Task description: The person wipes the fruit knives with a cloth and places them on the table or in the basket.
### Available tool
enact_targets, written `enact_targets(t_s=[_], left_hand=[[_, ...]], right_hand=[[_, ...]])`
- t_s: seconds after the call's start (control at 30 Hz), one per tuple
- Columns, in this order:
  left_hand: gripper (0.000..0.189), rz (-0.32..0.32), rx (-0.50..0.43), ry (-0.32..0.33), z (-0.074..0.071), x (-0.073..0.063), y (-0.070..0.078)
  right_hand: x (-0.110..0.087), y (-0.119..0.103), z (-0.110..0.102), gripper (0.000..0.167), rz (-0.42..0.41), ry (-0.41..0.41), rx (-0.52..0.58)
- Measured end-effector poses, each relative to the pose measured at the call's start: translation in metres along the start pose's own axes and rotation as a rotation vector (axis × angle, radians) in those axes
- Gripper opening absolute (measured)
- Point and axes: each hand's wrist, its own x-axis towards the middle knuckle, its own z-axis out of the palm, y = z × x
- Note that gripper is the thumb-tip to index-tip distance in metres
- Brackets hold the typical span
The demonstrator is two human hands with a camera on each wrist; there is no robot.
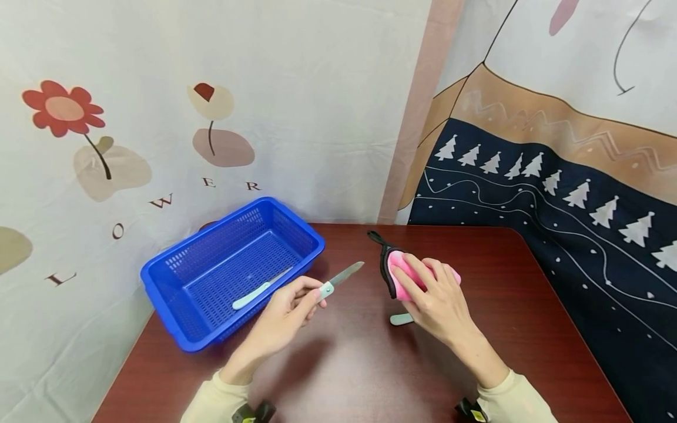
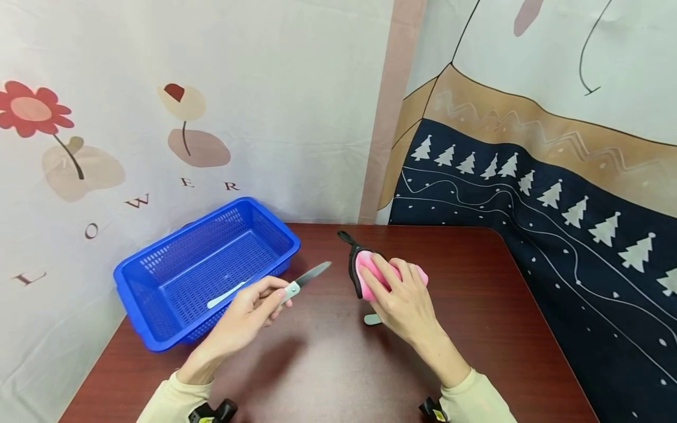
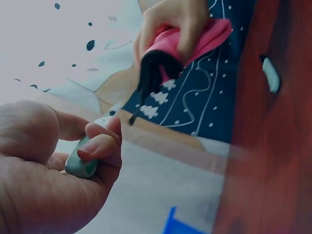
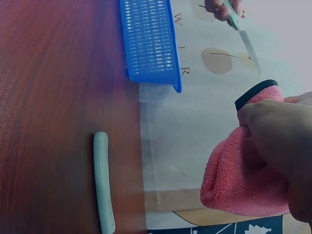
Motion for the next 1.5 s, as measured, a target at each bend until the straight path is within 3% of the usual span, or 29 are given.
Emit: enact_targets(t_s=[0.1,0.27,0.47,0.67,1.0,1.27,1.5], left_hand=[[0.017,0.047,0.072,0.029,-0.014,-0.002,0.007],[0.017,0.072,0.221,0.093,-0.04,-0.005,0.021],[0.02,0.065,0.354,0.149,-0.071,-0.006,0.031],[0.027,0.015,0.431,0.17,-0.094,-0.003,0.033],[0.031,0.027,0.631,0.245,-0.129,0.013,0.026],[0.04,0.003,0.688,0.208,-0.156,0.028,0.012],[0.044,-0.086,0.703,0.163,-0.171,0.038,-0.004]], right_hand=[[-0.002,0.0,-0.002,0.063,0.007,-0.004,-0.001],[-0.006,0.001,-0.004,0.067,0.023,-0.001,0.001],[-0.01,0.001,-0.006,0.066,0.032,0.003,0.01],[-0.013,0.002,-0.007,0.065,0.031,0.02,0.018],[-0.017,0.005,-0.011,0.062,0.043,0.023,0.017],[-0.021,0.01,-0.014,0.059,0.06,0.023,0.03],[-0.028,0.018,-0.018,0.057,0.099,0.032,0.054]])
